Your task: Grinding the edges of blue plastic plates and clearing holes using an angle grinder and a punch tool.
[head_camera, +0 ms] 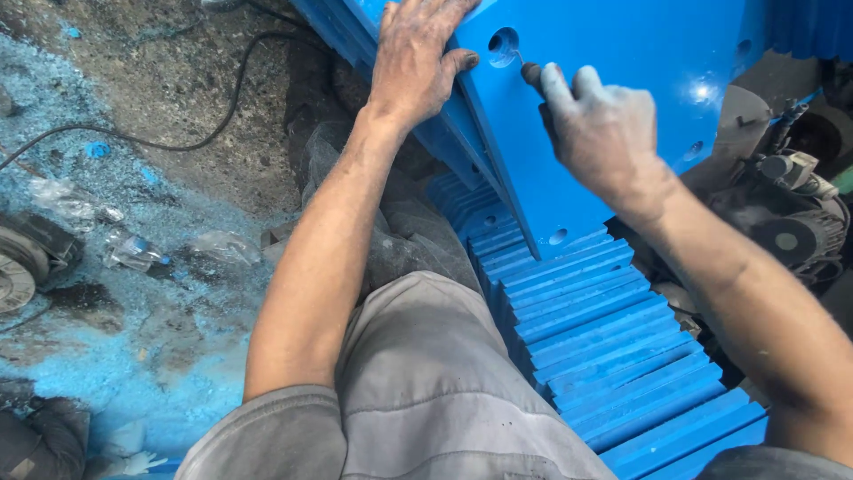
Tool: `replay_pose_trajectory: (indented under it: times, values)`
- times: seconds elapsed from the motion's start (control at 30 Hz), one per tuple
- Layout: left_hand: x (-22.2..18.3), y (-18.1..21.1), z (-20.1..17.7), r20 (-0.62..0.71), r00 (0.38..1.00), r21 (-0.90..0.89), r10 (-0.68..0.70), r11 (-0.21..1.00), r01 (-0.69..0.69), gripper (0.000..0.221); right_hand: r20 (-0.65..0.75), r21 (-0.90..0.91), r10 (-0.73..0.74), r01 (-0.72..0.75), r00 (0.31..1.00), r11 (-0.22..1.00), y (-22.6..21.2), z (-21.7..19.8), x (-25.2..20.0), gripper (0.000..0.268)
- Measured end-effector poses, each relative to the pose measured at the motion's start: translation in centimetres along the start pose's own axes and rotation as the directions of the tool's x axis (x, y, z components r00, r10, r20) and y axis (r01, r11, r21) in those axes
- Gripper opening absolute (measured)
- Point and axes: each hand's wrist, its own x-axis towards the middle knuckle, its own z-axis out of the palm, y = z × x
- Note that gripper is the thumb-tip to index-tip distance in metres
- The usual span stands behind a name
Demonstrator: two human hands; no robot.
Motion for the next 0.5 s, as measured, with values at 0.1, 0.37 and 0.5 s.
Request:
replay_pose_trajectory:
  times: [0.1,0.37,0.5]
  values:
    - [0.0,-0.4,0.2,0.014,1.000,-0.025,0.009,1.000,-0.009,0.058,-0.055,0.097,0.080,-0.074,0.995,0.992,-2.3,-0.2,0.2,0.026]
    - [-0.2,-0.6,0.6,0.020,1.000,0.001,-0.002,1.000,0.002,0.060,-0.110,0.234,0.033,-0.006,0.993,0.972,-0.7,-2.3,7.2,0.014]
    - [0.0,-0.5,0.1,0.042,0.999,0.001,0.002,1.000,-0.002,0.061,-0.164,0.346,0.029,0.030,0.986,0.938,2.3,-2.6,7.5,0.018]
